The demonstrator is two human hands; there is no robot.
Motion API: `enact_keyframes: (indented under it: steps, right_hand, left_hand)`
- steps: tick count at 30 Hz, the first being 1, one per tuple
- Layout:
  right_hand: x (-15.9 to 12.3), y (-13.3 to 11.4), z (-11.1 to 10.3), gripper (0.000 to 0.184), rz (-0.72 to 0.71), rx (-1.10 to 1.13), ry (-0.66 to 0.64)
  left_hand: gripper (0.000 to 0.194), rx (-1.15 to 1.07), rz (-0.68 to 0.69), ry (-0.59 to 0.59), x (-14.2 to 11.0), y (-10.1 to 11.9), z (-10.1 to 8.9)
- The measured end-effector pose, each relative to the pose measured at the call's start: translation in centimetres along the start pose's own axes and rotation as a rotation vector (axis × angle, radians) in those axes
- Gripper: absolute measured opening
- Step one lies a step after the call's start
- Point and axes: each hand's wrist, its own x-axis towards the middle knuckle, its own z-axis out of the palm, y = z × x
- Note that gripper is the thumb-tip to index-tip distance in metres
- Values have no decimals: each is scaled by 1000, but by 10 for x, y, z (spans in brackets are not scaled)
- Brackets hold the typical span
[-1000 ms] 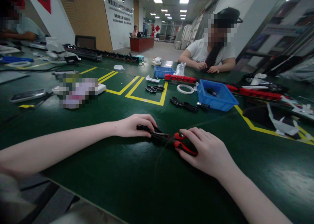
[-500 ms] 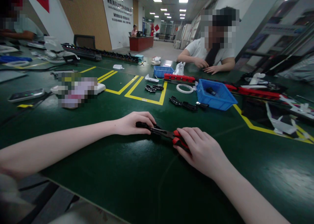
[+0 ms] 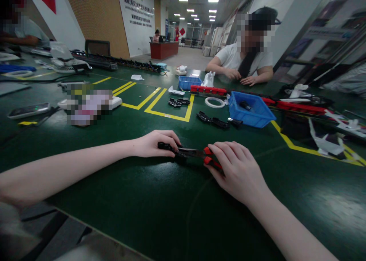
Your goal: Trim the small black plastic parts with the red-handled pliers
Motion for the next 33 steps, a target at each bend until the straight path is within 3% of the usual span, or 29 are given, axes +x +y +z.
enact_keyframes:
  steps: [6,16,33]
  right_hand:
    - [2,-6,-4,45,62,42,-16]
    - [-3,-2,-1,33,-25,19,15]
    - [-2,0,1,37,-74,1,19]
  left_hand:
    - [12,18,14,6,0,0,1]
    - [11,67,14,-22,-1,1,0]
    - [12,195,-35,-59,-1,0,1]
